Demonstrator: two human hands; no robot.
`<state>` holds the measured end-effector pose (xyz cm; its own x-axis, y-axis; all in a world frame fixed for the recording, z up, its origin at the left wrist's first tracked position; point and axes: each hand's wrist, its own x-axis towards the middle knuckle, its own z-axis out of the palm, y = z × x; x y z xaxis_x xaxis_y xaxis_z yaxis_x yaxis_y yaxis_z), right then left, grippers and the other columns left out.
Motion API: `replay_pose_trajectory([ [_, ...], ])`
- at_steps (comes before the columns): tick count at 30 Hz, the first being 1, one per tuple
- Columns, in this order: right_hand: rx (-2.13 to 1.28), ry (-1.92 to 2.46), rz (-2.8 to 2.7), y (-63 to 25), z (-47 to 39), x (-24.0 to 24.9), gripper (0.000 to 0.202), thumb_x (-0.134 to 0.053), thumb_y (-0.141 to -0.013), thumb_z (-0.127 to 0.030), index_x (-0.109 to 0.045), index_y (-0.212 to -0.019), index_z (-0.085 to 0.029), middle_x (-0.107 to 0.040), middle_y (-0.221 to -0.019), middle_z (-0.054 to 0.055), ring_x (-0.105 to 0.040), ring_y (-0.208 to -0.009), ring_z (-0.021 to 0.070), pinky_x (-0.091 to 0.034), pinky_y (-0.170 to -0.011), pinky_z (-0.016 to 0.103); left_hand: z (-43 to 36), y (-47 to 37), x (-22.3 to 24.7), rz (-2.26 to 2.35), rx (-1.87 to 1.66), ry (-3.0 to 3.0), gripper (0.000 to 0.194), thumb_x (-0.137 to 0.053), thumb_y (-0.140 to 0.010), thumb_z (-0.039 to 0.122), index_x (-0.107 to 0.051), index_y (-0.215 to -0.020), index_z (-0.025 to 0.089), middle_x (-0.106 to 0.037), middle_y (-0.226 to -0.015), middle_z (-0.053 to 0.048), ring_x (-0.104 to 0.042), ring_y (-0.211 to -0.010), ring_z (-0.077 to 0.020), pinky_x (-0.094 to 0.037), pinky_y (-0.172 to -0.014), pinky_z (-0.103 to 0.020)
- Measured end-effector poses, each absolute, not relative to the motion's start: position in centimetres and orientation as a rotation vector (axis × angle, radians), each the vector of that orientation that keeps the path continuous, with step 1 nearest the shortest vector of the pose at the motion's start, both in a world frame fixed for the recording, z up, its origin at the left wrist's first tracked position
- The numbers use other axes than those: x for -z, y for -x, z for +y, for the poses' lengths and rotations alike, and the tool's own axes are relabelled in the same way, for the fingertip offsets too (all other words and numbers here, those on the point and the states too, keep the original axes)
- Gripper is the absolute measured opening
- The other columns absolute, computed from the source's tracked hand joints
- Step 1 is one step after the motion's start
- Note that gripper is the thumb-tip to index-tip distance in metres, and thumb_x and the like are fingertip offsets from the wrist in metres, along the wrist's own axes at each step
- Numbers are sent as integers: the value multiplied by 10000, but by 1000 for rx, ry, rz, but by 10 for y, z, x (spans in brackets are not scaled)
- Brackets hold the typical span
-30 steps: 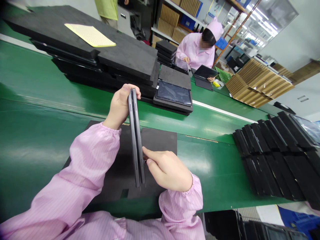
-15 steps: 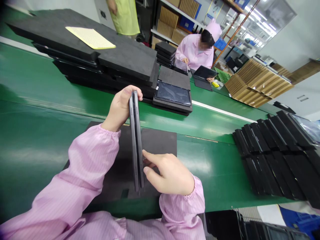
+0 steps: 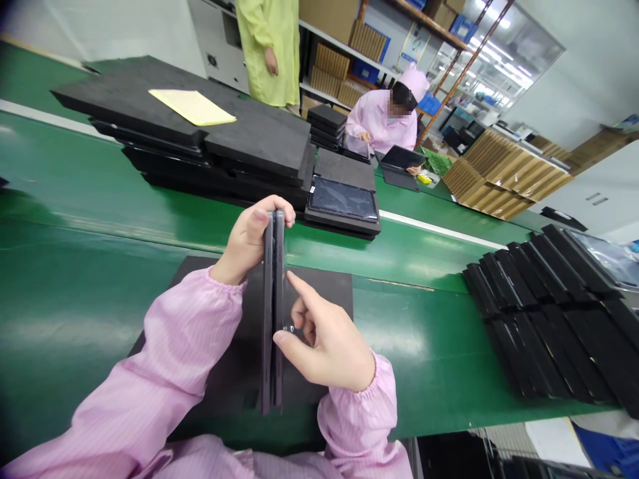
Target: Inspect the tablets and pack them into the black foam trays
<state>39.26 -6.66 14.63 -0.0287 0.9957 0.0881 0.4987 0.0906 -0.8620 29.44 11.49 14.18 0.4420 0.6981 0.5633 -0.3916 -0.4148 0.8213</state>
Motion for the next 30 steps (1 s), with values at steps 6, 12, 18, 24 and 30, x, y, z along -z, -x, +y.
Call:
replay_pose_trajectory([
  [6, -775, 1381, -1593, -388, -64, -140, 703, -538, -905, -177, -318, -1568, -256, -478, -786, -53, -442, -574, 95, -440, -583, 236, 107, -296, -142, 207, -1227, -1617, 728, -295, -826, 887, -561, -733, 216, -464, -608, 6, -414, -548, -159, -343, -522, -310],
  [12, -730, 1297, -1540, -386, -65, -137, 728, -531, -896, -127, -309, -1566, -302, -480, -808, -51, -466, -581, 93, -444, -577, 231, 96, -294, -149, 173, -1195, -1701, 737, -242, -836, 883, -538, -733, 217, -567, -717, -27, -508, -668, -186, -444, -705, -345],
  [18, -709, 1267, -1571, -388, -67, -141, 707, -472, -884, -82, -331, -1548, -279, -511, -800, -46, -513, -611, 107, -450, -594, 246, 93, -293, -149, 170, -1184, -1761, 748, -206, -833, 886, -530, -733, 219, -590, -736, -35, -534, -702, -198, -468, -761, -362],
  [24, -655, 1324, -1538, -380, -70, -143, 675, -523, -866, -144, -350, -1508, -255, -511, -767, -62, -505, -567, 104, -468, -566, 236, 91, -292, -152, 184, -1168, -1775, 753, -203, -822, 899, -520, -718, 224, -600, -731, -41, -542, -695, -199, -487, -745, -361],
  [30, -467, 1479, -1544, -369, -74, -145, 625, -547, -872, -163, -342, -1459, -231, -476, -712, -85, -486, -512, 97, -425, -496, 215, 86, -292, -152, 176, -1193, -1775, 714, -199, -897, 823, -545, -721, 224, -617, -737, -45, -562, -712, -201, -491, -757, -362],
])
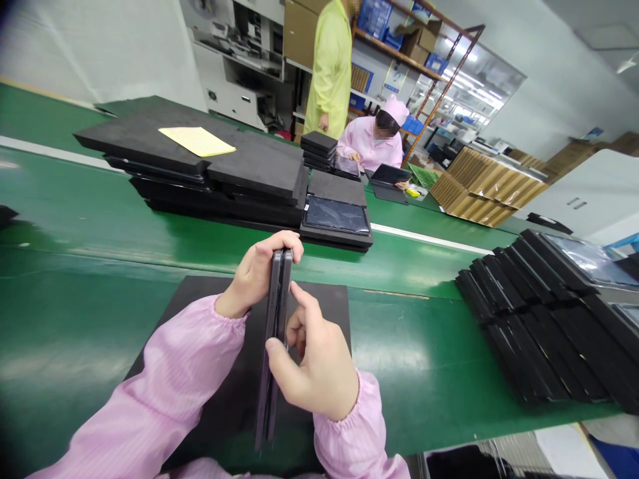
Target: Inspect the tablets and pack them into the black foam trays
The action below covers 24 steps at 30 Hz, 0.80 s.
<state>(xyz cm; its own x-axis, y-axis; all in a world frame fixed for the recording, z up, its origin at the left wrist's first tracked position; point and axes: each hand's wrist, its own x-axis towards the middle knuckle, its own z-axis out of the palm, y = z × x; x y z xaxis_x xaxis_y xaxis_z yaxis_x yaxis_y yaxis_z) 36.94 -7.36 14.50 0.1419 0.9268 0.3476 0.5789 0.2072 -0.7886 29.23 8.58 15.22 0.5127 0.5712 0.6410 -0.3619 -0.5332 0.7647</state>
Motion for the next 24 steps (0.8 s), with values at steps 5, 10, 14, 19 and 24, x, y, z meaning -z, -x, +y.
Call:
replay_pose_trajectory([
  [5, -440, 1448, -1641, -372, -77, -149, 558, -460, -912, -136, -314, -1444, -217, -495, -721, -72, -542, -553, 113, -463, -533, 229, 82, -293, -153, 159, -1200, -1788, 698, -194, -923, 792, -549, -721, 226, -636, -741, -47, -573, -724, -201, -493, -779, -360],
  [10, -425, 1473, -1646, -373, -76, -149, 551, -451, -908, -139, -311, -1437, -206, -522, -736, -60, -558, -566, 124, -467, -535, 241, 81, -294, -152, 182, -1210, -1786, 691, -204, -934, 779, -559, -720, 226, -644, -739, -45, -583, -723, -197, -496, -777, -357],
  [14, -383, 1508, -1610, -373, -74, -148, 548, -455, -876, -139, -335, -1408, -199, -542, -728, -57, -569, -565, 132, -470, -537, 247, 80, -295, -151, 217, -1241, -1756, 664, -233, -953, 748, -573, -732, 223, -667, -770, -50, -609, -766, -199, -497, -803, -352],
  [19, -381, 1538, -1564, -372, -72, -148, 560, -482, -851, -183, -374, -1400, -183, -554, -701, -51, -565, -555, 144, -470, -534, 255, 78, -295, -152, 277, -1253, -1749, 665, -239, -957, 742, -606, -753, 225, -696, -799, -58, -634, -807, -213, -502, -857, -367],
  [24, -305, 1756, -1417, -359, -66, -147, 572, -607, -797, -299, -494, -1341, -162, -611, -668, -29, -562, -493, 170, -460, -476, 272, 72, -300, -148, 263, -1316, -1734, 632, -279, -987, 682, -673, -798, 225, -751, -841, -54, -673, -845, -214, -490, -1009, -407],
])
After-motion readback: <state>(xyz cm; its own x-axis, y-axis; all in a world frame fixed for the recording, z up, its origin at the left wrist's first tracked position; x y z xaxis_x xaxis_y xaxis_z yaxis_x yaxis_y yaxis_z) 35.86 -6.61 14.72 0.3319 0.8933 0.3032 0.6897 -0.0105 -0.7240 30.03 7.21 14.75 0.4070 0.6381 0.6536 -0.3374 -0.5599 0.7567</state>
